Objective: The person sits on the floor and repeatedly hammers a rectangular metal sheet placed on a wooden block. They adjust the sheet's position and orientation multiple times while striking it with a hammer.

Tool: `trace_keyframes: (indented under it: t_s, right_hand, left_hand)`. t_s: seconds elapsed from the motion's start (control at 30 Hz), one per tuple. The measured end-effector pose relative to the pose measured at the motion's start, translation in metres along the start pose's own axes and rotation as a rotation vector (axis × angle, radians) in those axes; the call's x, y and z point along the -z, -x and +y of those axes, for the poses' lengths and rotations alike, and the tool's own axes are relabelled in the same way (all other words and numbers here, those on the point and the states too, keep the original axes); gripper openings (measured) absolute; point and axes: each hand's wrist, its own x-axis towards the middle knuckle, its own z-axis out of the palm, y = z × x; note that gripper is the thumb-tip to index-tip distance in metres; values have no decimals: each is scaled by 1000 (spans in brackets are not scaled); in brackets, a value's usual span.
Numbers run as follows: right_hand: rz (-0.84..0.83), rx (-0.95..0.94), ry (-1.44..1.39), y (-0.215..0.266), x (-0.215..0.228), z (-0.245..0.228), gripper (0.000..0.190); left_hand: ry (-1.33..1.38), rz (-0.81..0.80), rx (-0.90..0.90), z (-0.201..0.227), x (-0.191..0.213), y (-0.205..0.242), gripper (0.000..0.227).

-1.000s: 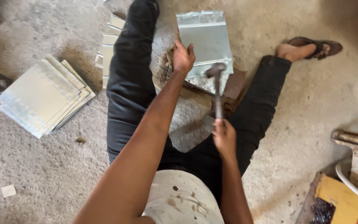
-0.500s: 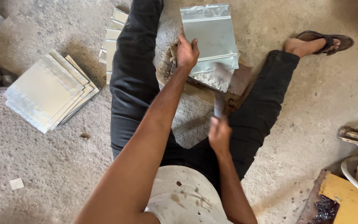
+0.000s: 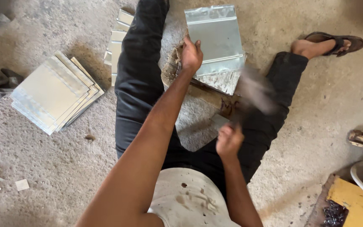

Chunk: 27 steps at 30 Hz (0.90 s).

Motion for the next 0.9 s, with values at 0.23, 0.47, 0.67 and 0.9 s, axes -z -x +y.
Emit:
trace_keyframes:
  t_s: [0.23, 0.47, 0.67, 0.9]
  right_hand:
    - [-193, -148, 341, -31, 19, -35, 38]
    - [-18, 61, 232, -15, 12, -21, 43]
    - [-84, -254, 218, -33, 25, 12, 41]
    - [43, -88, 158, -31, 21, -3, 40]
  left_hand:
    - [70, 42, -85, 0, 10, -4, 40]
    - [72, -98, 69, 2, 13, 0, 43]
    - [-217, -50, 12, -22, 1, -7, 40]
    - [-22, -19, -48, -13, 3, -1, 51]
